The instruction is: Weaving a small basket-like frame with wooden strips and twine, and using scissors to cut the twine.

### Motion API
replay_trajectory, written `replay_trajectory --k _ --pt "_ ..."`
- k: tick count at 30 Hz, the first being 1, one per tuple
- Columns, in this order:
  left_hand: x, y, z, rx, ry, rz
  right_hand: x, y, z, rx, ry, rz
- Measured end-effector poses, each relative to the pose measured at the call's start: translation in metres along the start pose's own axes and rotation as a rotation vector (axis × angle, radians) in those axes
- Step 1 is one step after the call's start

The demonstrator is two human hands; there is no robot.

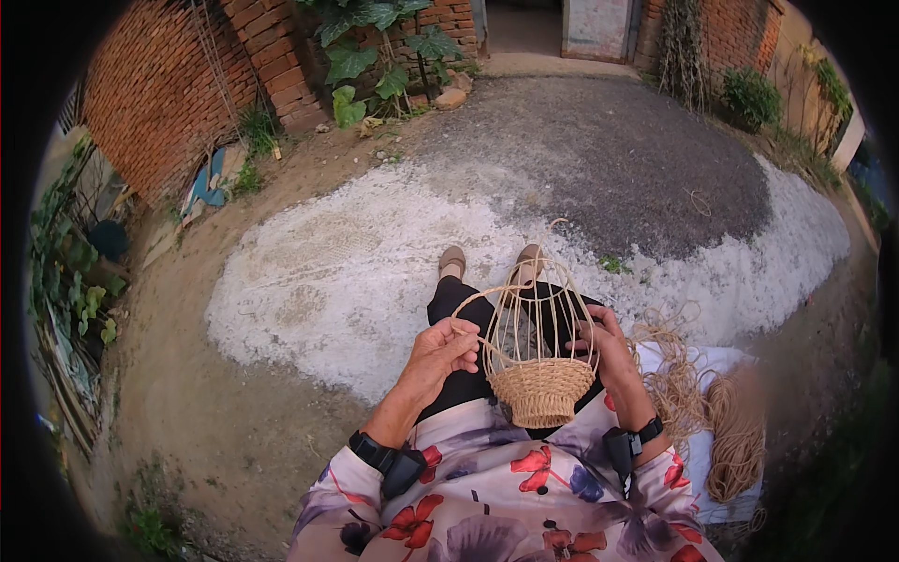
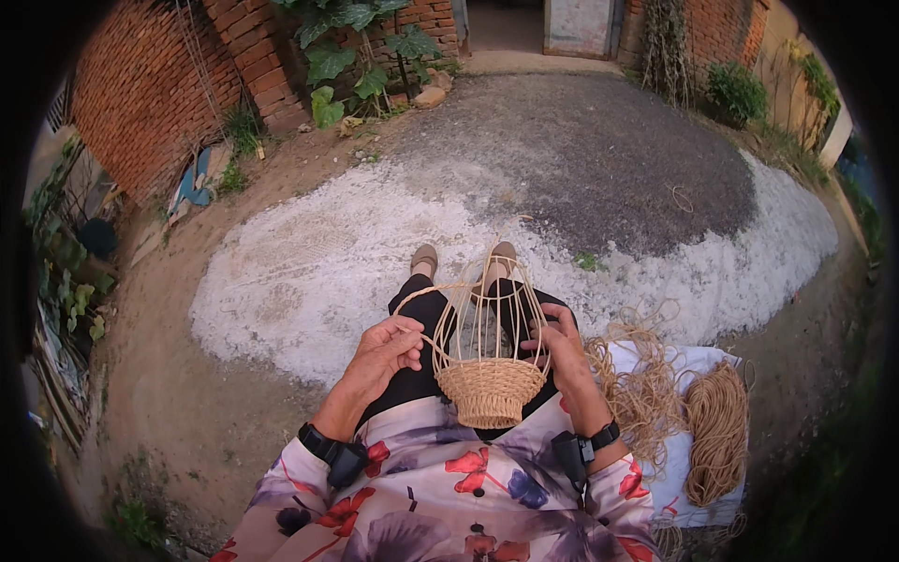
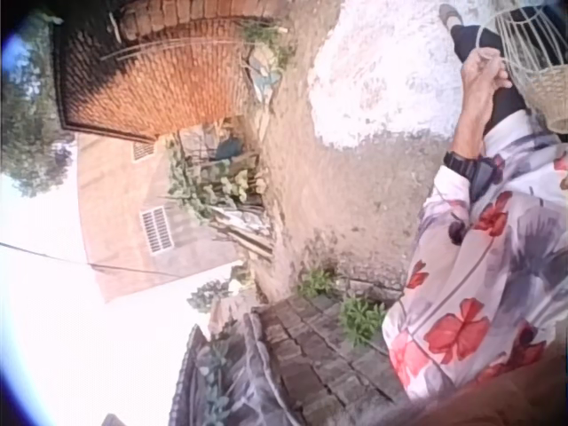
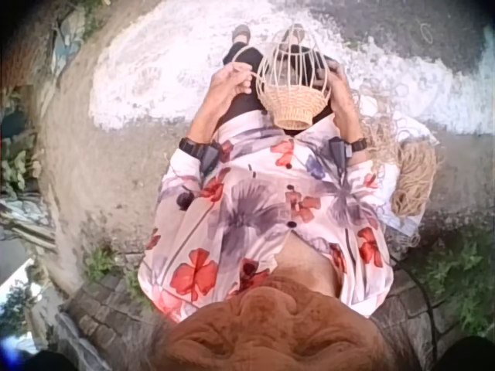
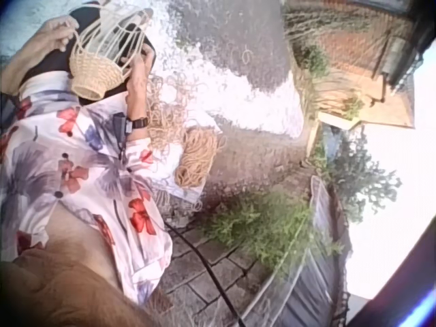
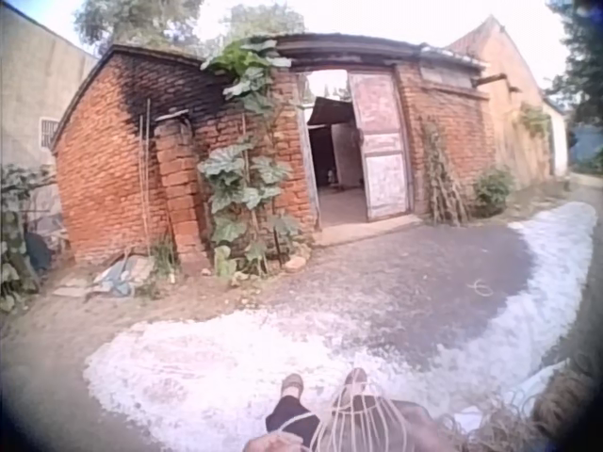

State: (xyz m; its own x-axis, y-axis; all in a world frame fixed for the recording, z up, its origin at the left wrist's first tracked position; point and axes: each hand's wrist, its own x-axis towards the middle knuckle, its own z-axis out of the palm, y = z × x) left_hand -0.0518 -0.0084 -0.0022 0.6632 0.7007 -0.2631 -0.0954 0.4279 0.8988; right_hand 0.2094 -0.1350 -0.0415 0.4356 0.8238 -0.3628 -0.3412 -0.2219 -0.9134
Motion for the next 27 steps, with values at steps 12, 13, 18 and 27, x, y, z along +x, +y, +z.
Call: replay_trajectory --k 12,13,18,27 --pt "0.037 -0.022 0.019 0.597 0.047 0.156 -0.012 -0.001 0.015 -0.372 0.048 -0.255" --pt "0.039 -0.027 0.016 0.598 0.044 0.158 -0.012 -0.002 0.014 -0.371 0.051 -0.257" --pt "0.029 0.007 0.051 0.895 0.130 0.325 -0.024 -0.016 0.004 -0.854 0.210 -0.542" --pt "0.043 0.008 0.073 1.123 -0.044 0.641 -0.011 -0.028 0.027 -0.766 0.152 -0.258"
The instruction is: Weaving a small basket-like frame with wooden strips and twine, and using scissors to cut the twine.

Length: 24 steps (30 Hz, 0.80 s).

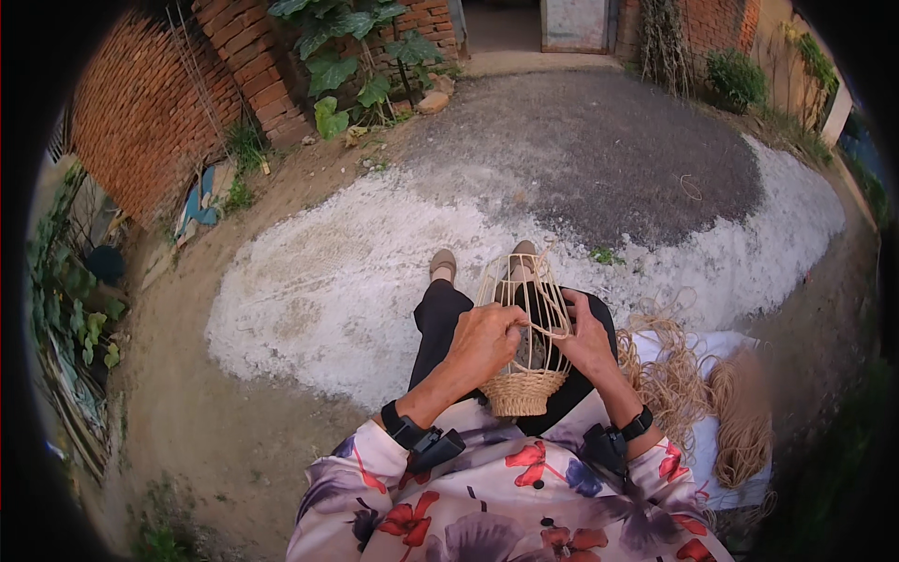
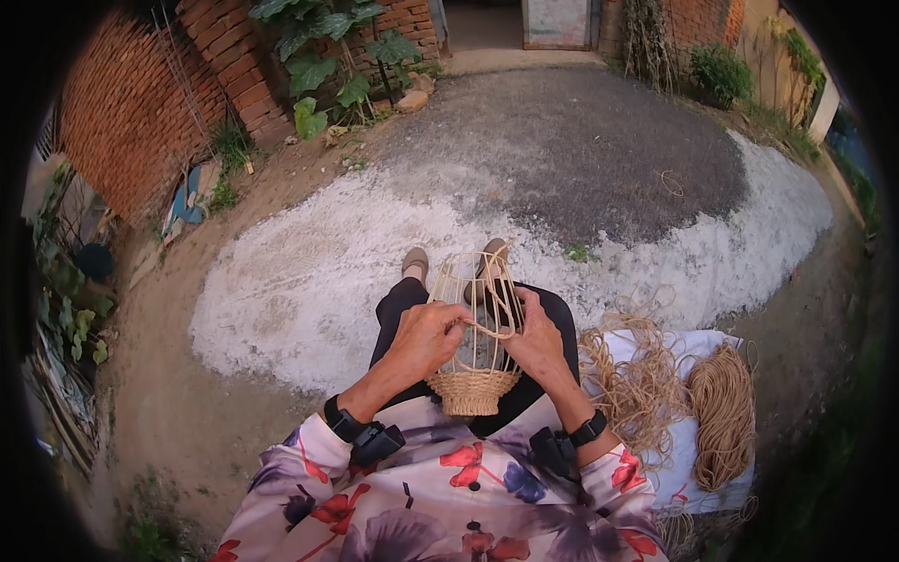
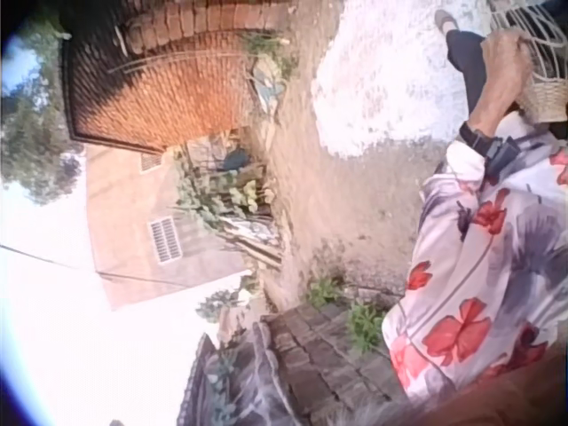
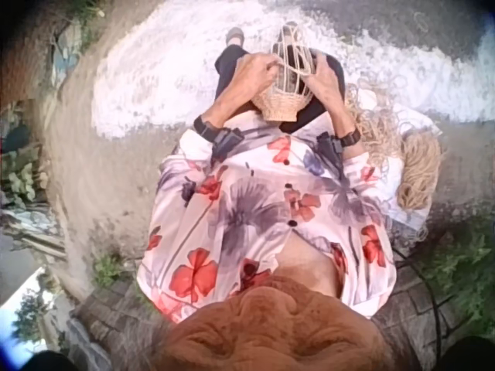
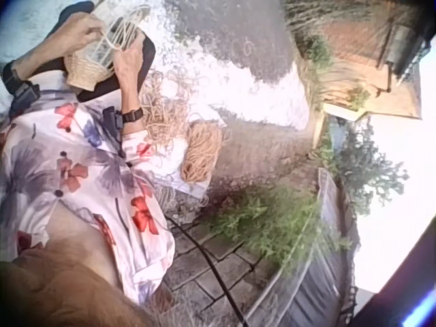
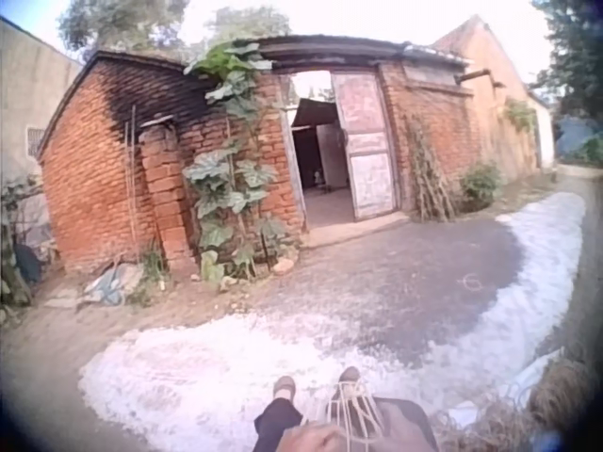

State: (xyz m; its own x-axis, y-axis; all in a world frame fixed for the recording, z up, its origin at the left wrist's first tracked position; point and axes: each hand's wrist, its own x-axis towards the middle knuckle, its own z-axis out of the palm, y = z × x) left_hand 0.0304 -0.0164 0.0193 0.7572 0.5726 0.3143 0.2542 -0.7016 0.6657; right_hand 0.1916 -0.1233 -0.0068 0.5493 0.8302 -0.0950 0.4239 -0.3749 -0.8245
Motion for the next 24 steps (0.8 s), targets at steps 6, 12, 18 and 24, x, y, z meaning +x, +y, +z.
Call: replay_trajectory --k 6,12,18,24 --pt "-0.014 0.010 -0.017 -0.150 -0.146 -0.292 0.018 0.015 0.009 -0.137 0.019 0.045" --pt "-0.061 -0.033 -0.025 -0.002 0.054 -0.381 0.025 0.033 0.009 -0.067 -0.048 0.098" --pt "-0.053 -0.043 -0.050 -0.744 -0.022 -0.648 0.020 0.023 0.004 0.105 -0.077 0.125" --pt "-0.022 -0.046 -0.028 -0.968 -0.117 -0.581 0.019 0.025 0.005 0.179 -0.080 0.141"
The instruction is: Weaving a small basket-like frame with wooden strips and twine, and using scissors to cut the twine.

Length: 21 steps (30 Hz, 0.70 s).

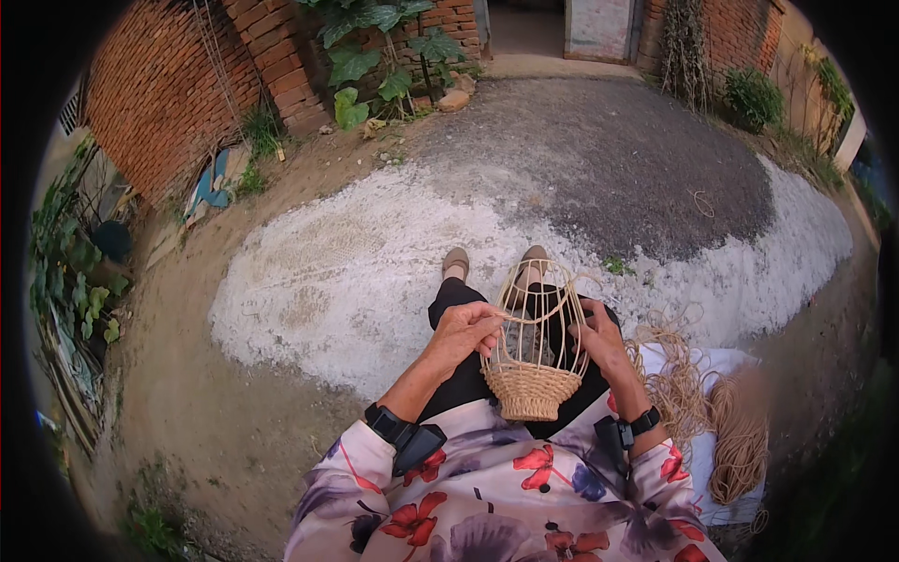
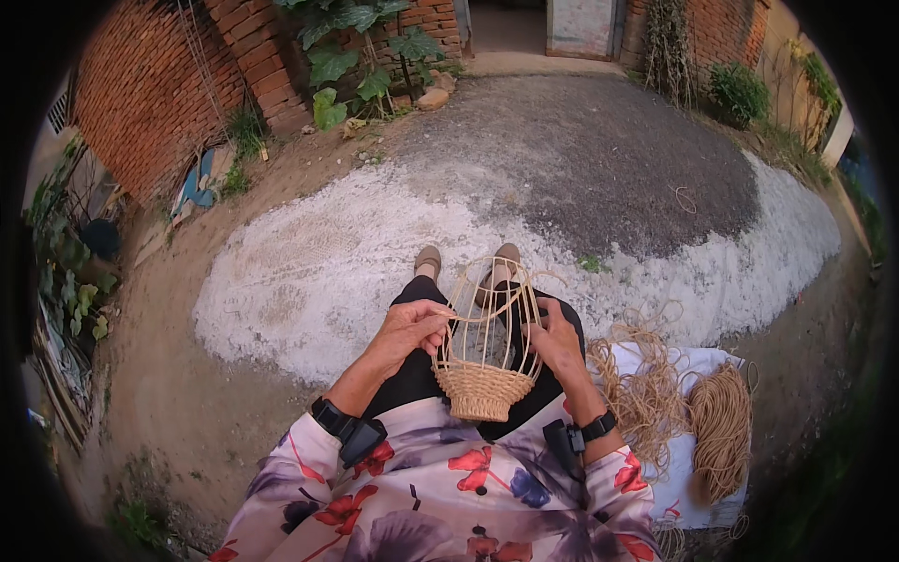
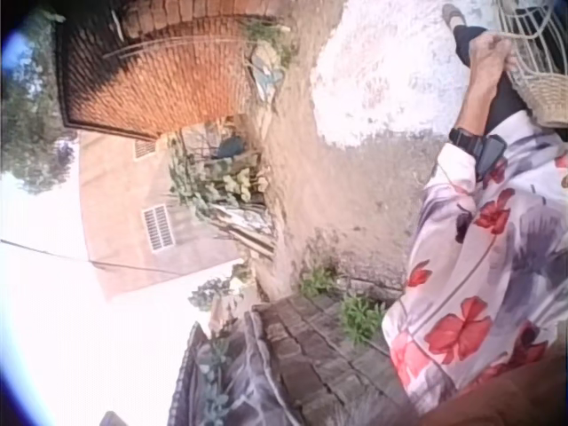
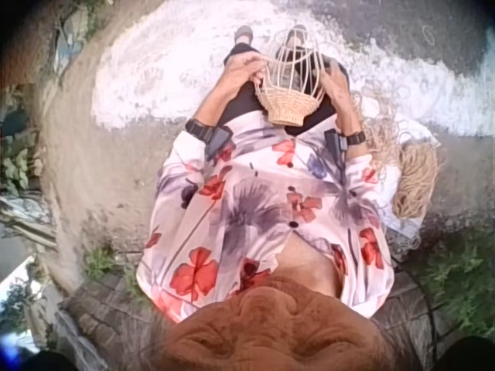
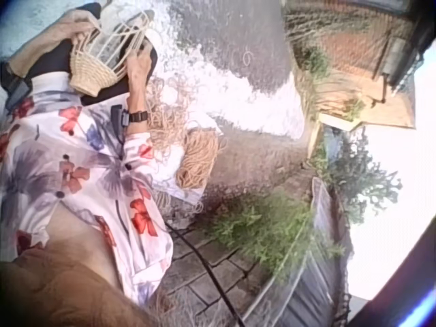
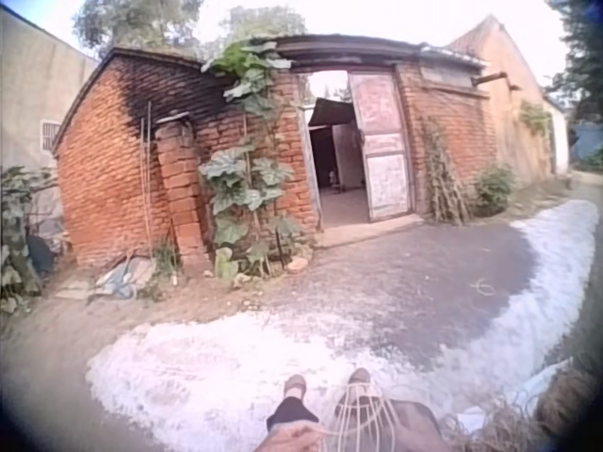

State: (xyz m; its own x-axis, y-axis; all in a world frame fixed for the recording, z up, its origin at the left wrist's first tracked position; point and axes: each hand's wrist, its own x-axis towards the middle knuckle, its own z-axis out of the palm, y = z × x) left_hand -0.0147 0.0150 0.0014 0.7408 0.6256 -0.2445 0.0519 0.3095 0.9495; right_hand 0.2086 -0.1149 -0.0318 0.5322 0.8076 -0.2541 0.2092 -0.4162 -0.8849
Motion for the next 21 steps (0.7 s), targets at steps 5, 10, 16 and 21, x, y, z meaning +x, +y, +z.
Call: replay_trajectory --k 5,10,16,21 --pt "0.009 0.003 0.026 0.907 0.238 0.334 0.002 0.007 -0.001 0.065 -0.022 0.024" --pt "0.002 0.017 0.023 0.474 0.151 0.116 0.005 0.014 -0.001 0.188 -0.055 0.043" --pt "-0.028 0.000 0.006 0.587 0.330 0.170 0.008 0.018 -0.007 0.435 -0.084 0.149" --pt "-0.045 -0.018 -0.019 0.683 0.352 0.092 0.004 0.016 -0.003 0.323 -0.080 0.069"
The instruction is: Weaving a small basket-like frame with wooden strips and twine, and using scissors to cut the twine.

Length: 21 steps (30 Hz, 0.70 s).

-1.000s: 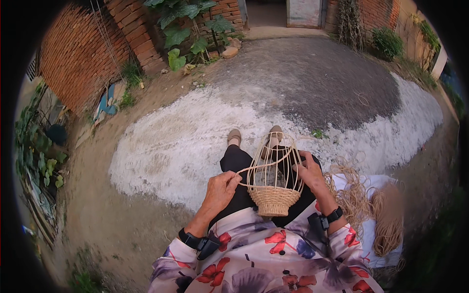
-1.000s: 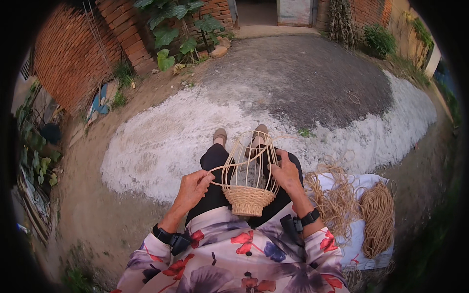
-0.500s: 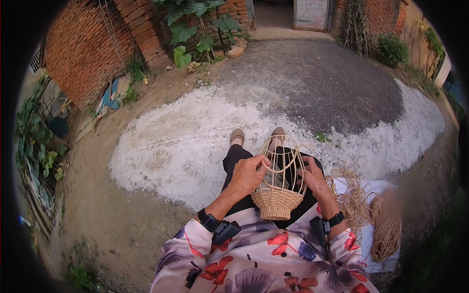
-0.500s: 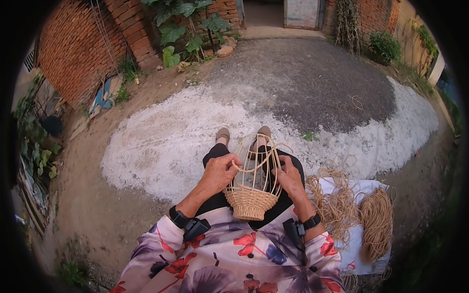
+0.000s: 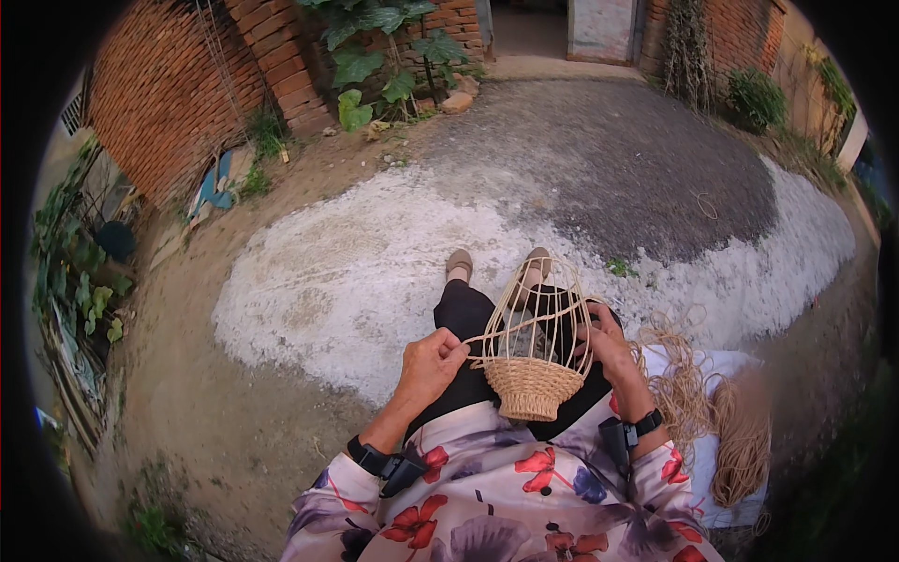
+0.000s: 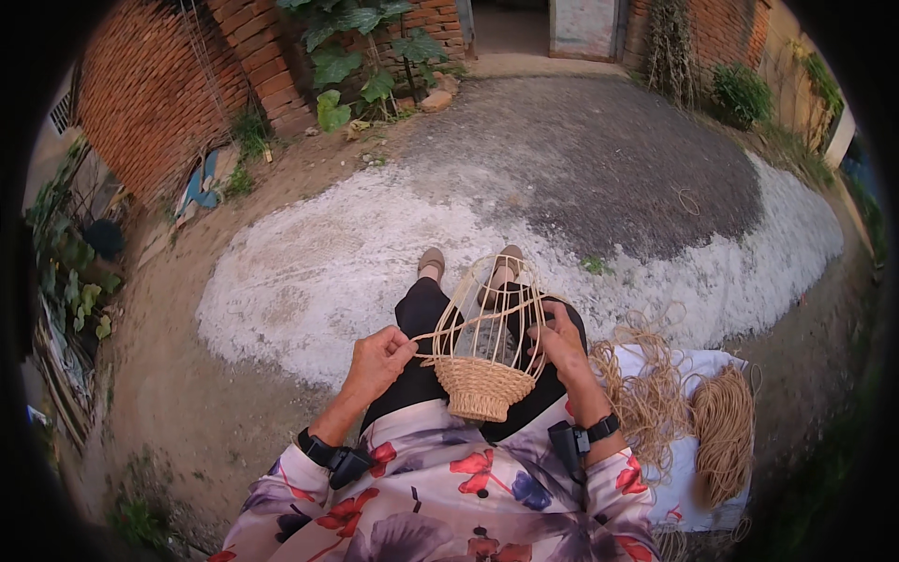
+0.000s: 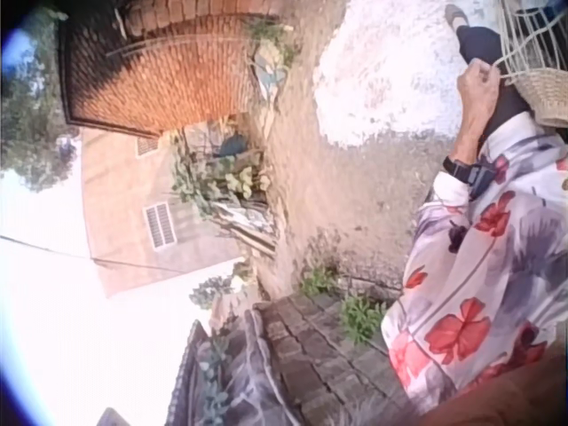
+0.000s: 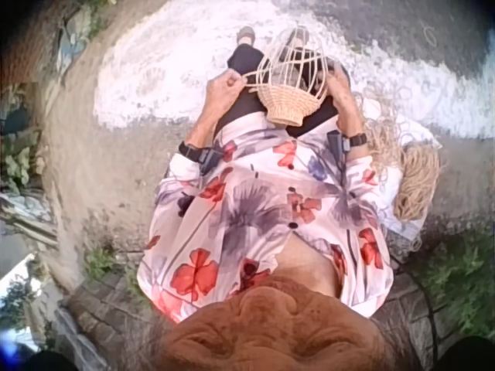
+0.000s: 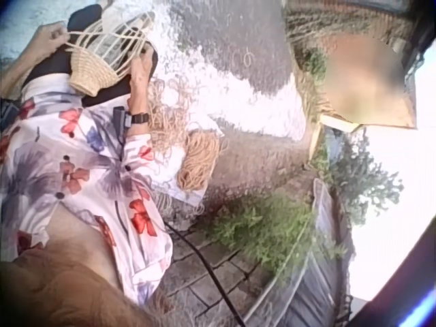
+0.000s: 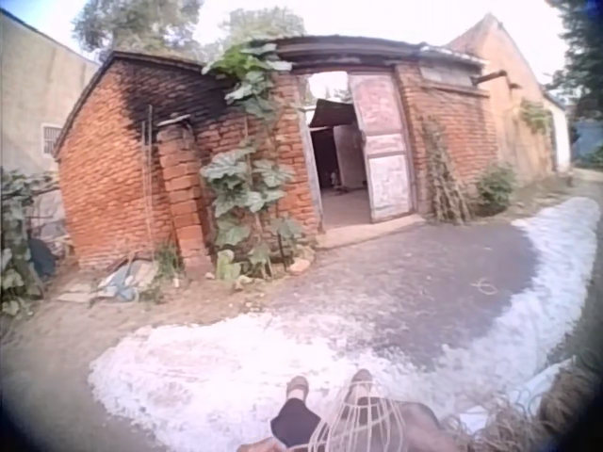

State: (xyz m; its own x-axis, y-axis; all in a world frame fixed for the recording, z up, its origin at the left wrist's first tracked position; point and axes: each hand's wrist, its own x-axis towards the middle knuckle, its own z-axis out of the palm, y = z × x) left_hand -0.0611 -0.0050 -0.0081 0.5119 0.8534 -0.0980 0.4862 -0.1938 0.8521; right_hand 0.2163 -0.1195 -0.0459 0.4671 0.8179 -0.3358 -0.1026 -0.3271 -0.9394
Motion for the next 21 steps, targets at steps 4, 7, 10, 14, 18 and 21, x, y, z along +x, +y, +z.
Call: replay_trajectory --k 4,7,10,14,18,21 --pt "0.013 -0.013 0.004 -0.552 -0.182 -0.094 0.003 -0.001 -0.001 0.006 -0.038 0.021" --pt "0.019 -0.003 0.009 -0.635 -0.244 -0.069 0.000 -0.001 -0.003 0.101 -0.069 0.040" --pt "0.018 0.016 0.012 -0.744 -0.341 -0.094 0.001 0.007 -0.007 0.128 -0.080 0.017" --pt "0.024 0.005 0.016 -0.731 -0.364 -0.053 -0.006 0.006 -0.002 -0.294 0.094 -0.275" --pt "0.022 0.006 0.013 -0.703 -0.301 -0.034 -0.021 -0.003 0.005 -0.264 0.105 -0.416" --pt "0.019 0.015 0.021 -0.706 -0.302 -0.046 -0.019 0.006 -0.002 0.233 0.028 -0.324"
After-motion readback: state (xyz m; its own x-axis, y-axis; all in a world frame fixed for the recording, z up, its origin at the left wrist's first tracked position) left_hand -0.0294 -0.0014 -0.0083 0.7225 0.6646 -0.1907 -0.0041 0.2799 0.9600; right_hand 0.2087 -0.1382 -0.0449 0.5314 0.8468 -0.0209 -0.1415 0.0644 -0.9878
